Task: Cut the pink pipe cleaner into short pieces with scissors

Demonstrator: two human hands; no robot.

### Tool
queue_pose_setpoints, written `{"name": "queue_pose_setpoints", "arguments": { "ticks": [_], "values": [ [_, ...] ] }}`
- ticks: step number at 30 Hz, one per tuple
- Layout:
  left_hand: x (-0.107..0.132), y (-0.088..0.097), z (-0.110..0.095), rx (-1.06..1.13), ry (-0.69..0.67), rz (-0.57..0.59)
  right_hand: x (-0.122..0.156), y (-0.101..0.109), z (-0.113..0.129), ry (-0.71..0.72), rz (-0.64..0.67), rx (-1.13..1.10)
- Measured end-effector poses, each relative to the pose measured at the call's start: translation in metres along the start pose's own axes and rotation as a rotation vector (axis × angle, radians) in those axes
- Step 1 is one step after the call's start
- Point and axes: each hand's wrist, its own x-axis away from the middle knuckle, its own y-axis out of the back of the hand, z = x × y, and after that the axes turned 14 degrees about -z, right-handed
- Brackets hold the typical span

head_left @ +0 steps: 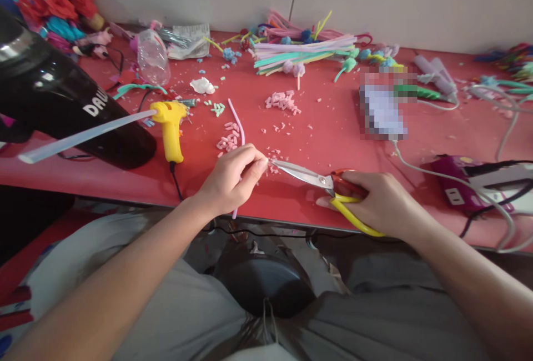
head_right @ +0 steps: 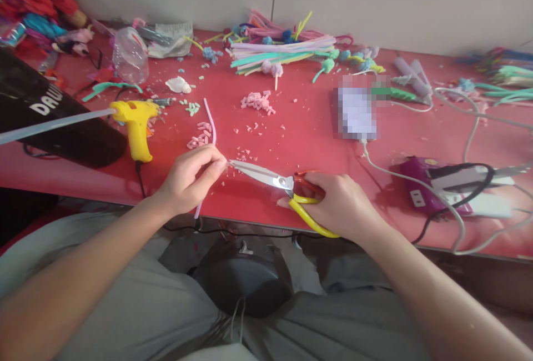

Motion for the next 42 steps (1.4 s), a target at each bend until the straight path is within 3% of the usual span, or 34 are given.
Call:
{"name": "queue_pose_setpoints", "arguments": {
  "ticks": [42],
  "values": [
    [-0.0008, -0.0012, -0.0005, -0.018, 0.010, 0.025, -0.0008, -0.0033, 0.0031, 0.012, -0.053, 0.039]
  ]
}}
